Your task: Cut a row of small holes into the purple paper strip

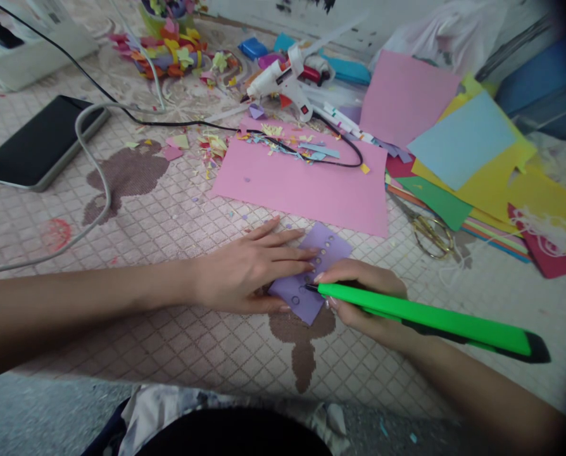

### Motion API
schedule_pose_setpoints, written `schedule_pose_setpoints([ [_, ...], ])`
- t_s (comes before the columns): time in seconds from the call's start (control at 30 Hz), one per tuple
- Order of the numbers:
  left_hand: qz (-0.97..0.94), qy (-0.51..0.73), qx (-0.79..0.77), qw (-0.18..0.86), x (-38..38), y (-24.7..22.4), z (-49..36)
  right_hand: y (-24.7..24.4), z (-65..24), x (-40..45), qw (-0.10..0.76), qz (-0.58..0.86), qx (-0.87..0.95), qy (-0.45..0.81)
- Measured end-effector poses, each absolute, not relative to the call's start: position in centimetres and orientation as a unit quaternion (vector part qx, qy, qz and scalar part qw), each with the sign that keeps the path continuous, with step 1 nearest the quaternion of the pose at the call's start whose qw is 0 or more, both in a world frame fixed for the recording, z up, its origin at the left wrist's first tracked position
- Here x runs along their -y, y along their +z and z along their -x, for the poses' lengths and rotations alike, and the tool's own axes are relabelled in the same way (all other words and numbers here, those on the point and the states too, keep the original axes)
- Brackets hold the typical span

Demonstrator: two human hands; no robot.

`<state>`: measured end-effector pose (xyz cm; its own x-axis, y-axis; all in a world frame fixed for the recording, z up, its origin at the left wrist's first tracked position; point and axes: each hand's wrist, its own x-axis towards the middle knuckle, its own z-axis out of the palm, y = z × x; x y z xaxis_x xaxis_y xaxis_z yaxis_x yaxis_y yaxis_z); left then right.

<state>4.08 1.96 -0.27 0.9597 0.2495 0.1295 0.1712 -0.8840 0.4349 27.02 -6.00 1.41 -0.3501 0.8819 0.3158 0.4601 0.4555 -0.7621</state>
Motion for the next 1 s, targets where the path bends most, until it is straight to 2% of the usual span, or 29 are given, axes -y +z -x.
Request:
schedule_pose_setpoints([
  [1.0,-0.964,0.091,-0.110,0.224,-2.00,-0.25,-4.11,1.65,-27.03,5.87,0.352,0.429,0.781,0.285],
])
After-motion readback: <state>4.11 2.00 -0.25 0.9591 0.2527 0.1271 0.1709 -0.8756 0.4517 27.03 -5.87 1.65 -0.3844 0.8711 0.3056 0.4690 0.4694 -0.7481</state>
